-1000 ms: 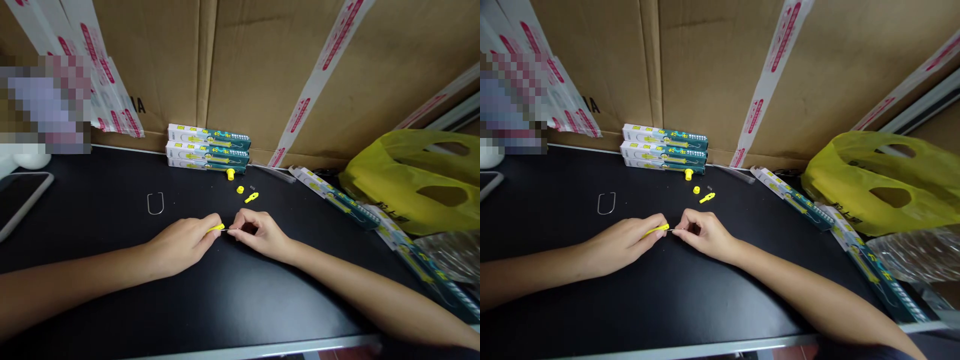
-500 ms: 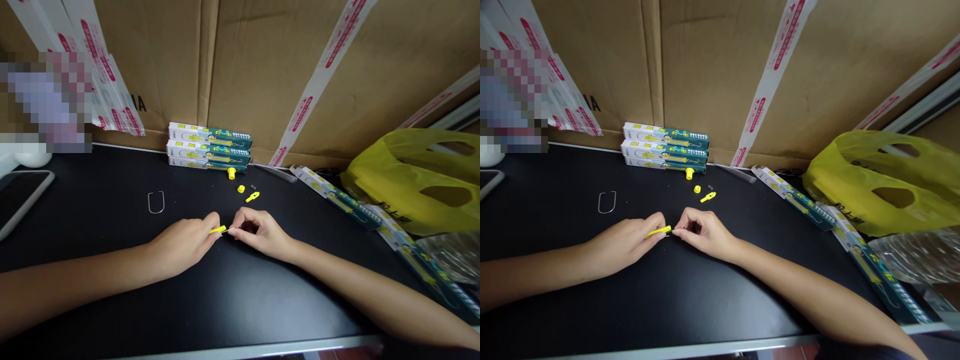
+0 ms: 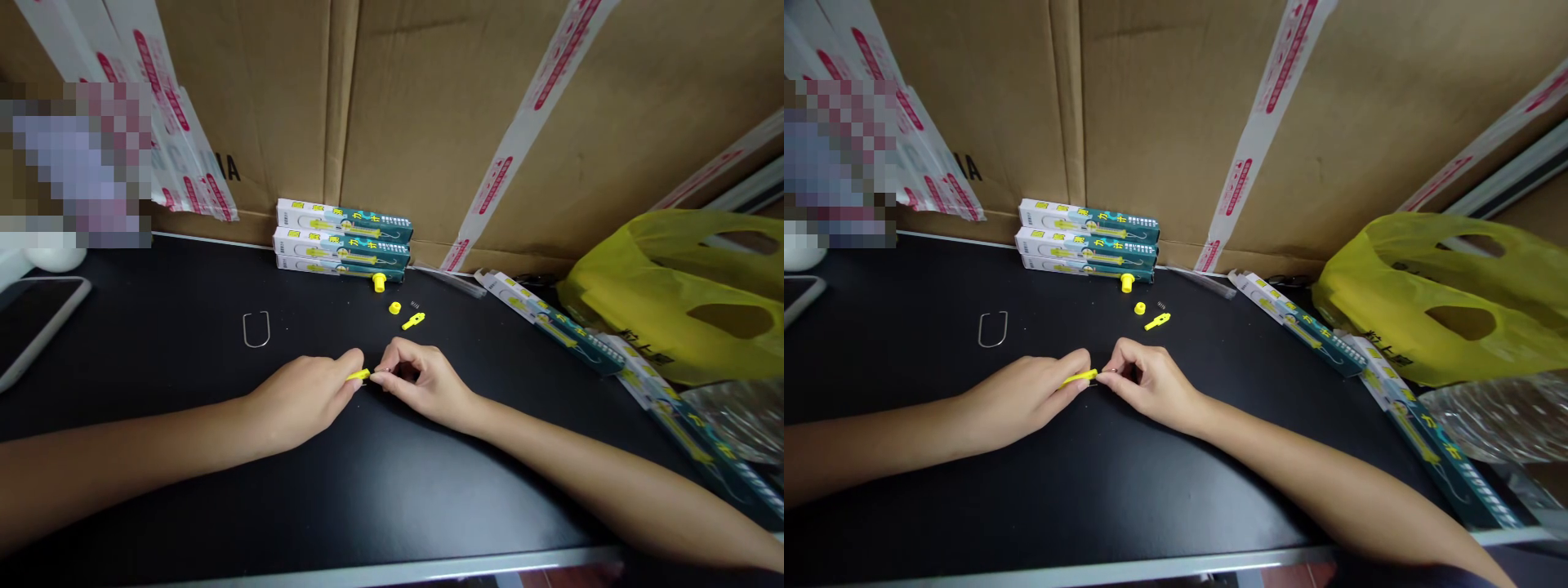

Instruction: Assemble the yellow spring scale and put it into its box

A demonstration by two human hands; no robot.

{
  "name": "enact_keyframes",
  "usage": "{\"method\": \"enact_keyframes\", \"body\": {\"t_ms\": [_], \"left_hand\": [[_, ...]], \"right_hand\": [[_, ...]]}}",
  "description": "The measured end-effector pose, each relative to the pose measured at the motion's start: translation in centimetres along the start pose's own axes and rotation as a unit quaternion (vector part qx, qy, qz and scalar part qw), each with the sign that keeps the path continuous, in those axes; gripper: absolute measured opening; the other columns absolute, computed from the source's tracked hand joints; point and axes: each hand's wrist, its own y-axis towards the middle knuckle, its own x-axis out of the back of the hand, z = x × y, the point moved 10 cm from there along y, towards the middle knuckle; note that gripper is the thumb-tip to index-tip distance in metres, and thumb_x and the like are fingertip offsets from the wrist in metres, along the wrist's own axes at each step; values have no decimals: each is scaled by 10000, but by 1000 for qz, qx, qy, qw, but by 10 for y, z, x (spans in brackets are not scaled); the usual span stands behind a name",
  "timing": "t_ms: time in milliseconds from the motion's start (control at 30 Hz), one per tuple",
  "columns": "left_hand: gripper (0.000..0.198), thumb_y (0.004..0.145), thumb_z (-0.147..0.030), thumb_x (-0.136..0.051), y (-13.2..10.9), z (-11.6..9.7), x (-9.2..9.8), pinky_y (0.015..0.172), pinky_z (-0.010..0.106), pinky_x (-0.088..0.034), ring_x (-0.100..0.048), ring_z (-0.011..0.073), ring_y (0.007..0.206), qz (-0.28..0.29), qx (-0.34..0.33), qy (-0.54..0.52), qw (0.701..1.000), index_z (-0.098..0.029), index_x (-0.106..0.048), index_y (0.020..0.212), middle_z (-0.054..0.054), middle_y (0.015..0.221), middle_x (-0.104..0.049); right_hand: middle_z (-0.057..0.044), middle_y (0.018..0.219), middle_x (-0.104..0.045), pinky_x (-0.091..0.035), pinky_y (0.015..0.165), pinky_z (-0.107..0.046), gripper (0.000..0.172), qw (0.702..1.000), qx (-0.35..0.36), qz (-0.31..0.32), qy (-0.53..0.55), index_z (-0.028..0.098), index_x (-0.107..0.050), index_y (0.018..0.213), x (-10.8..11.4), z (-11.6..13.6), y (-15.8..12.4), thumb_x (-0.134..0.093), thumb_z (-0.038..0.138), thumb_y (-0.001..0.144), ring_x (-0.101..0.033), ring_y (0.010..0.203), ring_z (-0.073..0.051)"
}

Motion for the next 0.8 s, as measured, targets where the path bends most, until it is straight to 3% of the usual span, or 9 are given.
{"method": "enact_keyframes", "body": {"t_ms": [200, 533, 800], "left_hand": [[152, 980, -266, -307, 0, -4, 2, 538, 296, -270, -622, 224, 667, 4, -6, 18, 1000, -238, -365, 842, 0, 713, -593], [134, 973, -240, -311, 1, -4, -2, 533, 300, -273, -632, 230, 673, 8, -6, 37, 999, -231, -398, 871, 14, 732, -628], [141, 953, -283, -394, 1, -1, 7, 588, 273, -328, -548, 166, 642, -1, 4, -115, 993, -221, -430, 831, -22, 716, -558]], "right_hand": [[7, 646, -606, -404, 520, -220, 251, 999, -22, -10, 27, 170, -575, 737, 0, -2, 0, -707, 361, 832, -529, 558, -102], [27, 593, -586, -419, 500, -214, 330, 986, -110, 25, 122, 165, -553, 736, -10, -13, 1, -749, 427, 779, -530, 519, -90], [29, 588, -589, -430, 507, -215, 366, 978, -125, 29, 164, 163, -554, 740, -8, -18, 4, -759, 466, 752, -530, 515, -87]]}}
